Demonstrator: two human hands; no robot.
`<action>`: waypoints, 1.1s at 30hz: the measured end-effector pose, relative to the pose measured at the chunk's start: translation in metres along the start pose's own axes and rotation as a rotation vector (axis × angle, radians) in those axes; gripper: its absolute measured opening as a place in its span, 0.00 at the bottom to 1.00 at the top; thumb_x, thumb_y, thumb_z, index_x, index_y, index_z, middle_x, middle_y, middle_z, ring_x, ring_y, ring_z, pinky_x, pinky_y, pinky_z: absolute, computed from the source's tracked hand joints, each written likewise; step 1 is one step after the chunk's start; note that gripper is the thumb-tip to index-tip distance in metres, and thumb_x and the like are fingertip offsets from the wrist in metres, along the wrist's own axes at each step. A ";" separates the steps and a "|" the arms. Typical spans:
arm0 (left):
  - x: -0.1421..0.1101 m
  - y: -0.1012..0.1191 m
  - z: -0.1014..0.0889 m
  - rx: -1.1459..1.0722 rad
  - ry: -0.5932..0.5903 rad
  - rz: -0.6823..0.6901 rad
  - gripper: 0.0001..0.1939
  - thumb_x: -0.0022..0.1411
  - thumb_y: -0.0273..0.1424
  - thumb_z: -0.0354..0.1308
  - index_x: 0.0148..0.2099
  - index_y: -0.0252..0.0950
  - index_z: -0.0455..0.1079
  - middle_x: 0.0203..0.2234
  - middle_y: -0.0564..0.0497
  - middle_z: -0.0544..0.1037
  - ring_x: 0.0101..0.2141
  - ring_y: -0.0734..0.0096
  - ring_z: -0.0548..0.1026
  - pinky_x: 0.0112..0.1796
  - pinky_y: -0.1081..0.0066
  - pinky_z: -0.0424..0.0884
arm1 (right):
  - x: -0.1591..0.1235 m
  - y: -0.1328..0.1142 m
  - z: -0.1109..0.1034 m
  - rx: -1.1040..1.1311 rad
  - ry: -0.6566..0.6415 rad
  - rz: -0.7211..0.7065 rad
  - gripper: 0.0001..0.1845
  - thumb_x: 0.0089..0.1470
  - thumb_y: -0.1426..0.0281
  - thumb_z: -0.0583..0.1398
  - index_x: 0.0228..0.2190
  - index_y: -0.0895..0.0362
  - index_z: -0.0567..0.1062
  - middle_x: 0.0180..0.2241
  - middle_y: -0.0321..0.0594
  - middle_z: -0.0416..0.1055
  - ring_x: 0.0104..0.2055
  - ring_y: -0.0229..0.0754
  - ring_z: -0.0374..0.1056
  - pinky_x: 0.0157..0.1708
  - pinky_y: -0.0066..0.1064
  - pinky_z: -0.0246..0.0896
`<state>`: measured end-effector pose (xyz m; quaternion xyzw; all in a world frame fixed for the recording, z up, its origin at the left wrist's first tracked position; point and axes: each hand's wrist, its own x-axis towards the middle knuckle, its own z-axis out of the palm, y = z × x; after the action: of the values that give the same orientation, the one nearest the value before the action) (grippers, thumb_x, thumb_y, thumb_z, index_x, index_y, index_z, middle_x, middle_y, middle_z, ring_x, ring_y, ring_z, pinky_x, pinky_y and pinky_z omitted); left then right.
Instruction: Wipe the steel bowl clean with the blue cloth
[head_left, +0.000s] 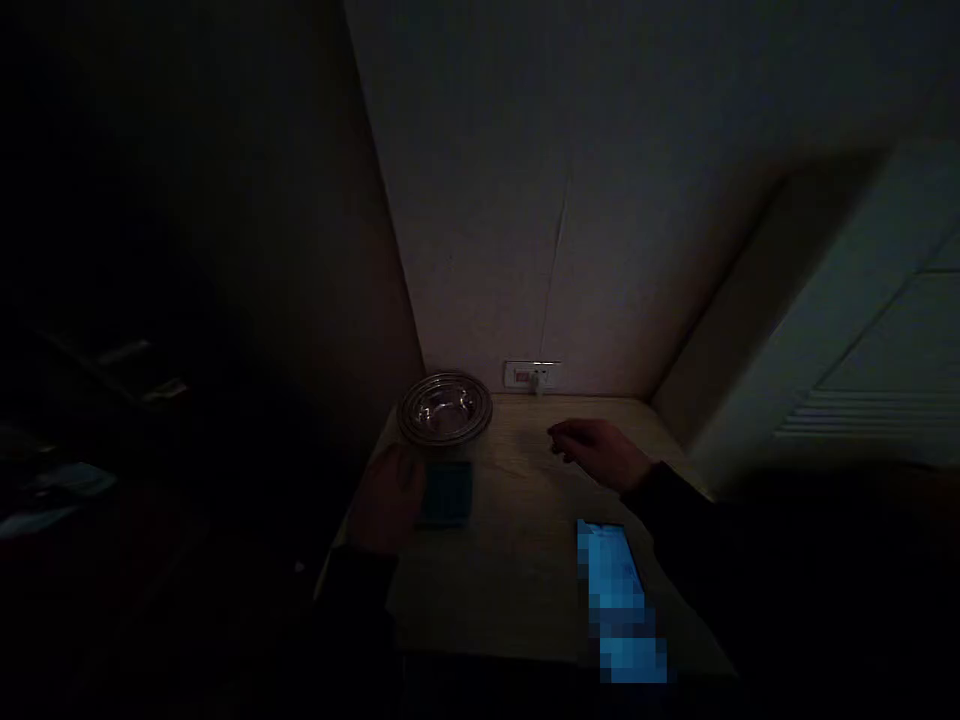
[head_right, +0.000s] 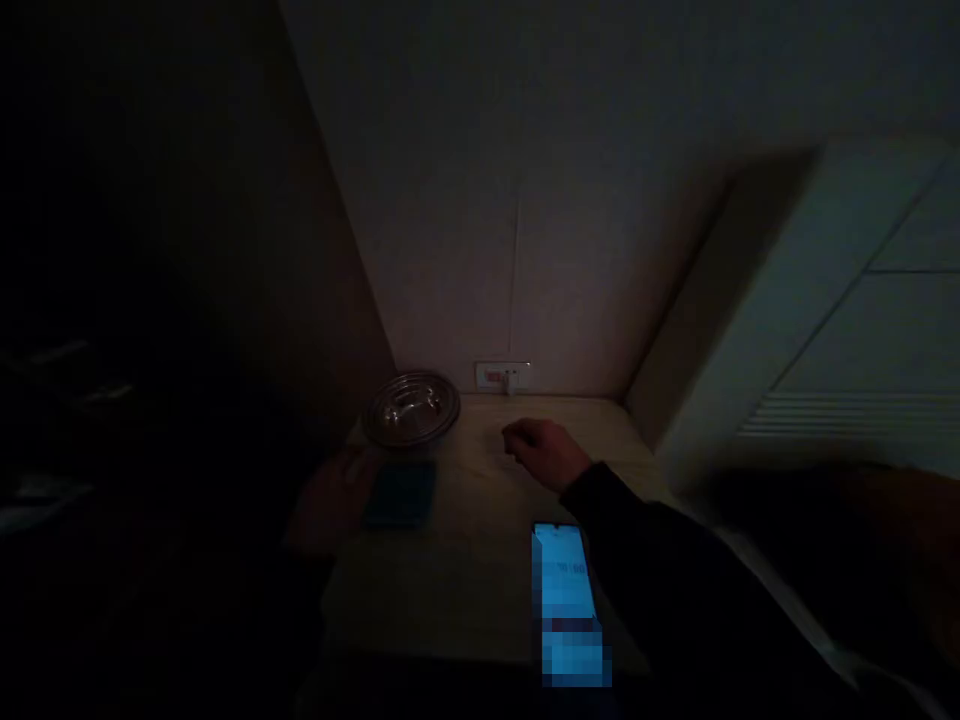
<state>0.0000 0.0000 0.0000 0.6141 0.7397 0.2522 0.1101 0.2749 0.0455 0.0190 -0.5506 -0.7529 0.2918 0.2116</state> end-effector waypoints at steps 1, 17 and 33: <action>0.004 -0.002 0.000 -0.002 0.002 -0.029 0.19 0.60 0.36 0.46 0.46 0.30 0.68 0.44 0.39 0.74 0.45 0.57 0.72 0.46 0.64 0.64 | 0.008 -0.001 0.003 -0.004 -0.012 -0.004 0.13 0.56 0.73 0.51 0.39 0.63 0.74 0.32 0.42 0.74 0.30 0.36 0.70 0.32 0.27 0.65; 0.076 -0.024 0.020 -0.299 0.121 -0.397 0.24 0.55 0.40 0.51 0.49 0.27 0.66 0.47 0.32 0.72 0.48 0.49 0.70 0.44 0.61 0.66 | 0.122 -0.026 0.039 -0.321 -0.112 0.002 0.16 0.57 0.65 0.56 0.46 0.58 0.67 0.47 0.43 0.65 0.43 0.43 0.66 0.41 0.40 0.64; 0.118 -0.036 0.034 -0.517 0.015 -0.425 0.17 0.52 0.30 0.58 0.44 0.27 0.70 0.44 0.36 0.75 0.44 0.58 0.73 0.40 0.68 0.68 | 0.160 -0.060 0.067 -0.616 -0.011 0.077 0.16 0.57 0.65 0.56 0.46 0.58 0.66 0.46 0.43 0.65 0.43 0.43 0.66 0.41 0.41 0.64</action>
<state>-0.0407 0.1174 -0.0298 0.3962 0.7634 0.4073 0.3071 0.1410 0.1708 0.0097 -0.6152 -0.7858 0.0609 0.0196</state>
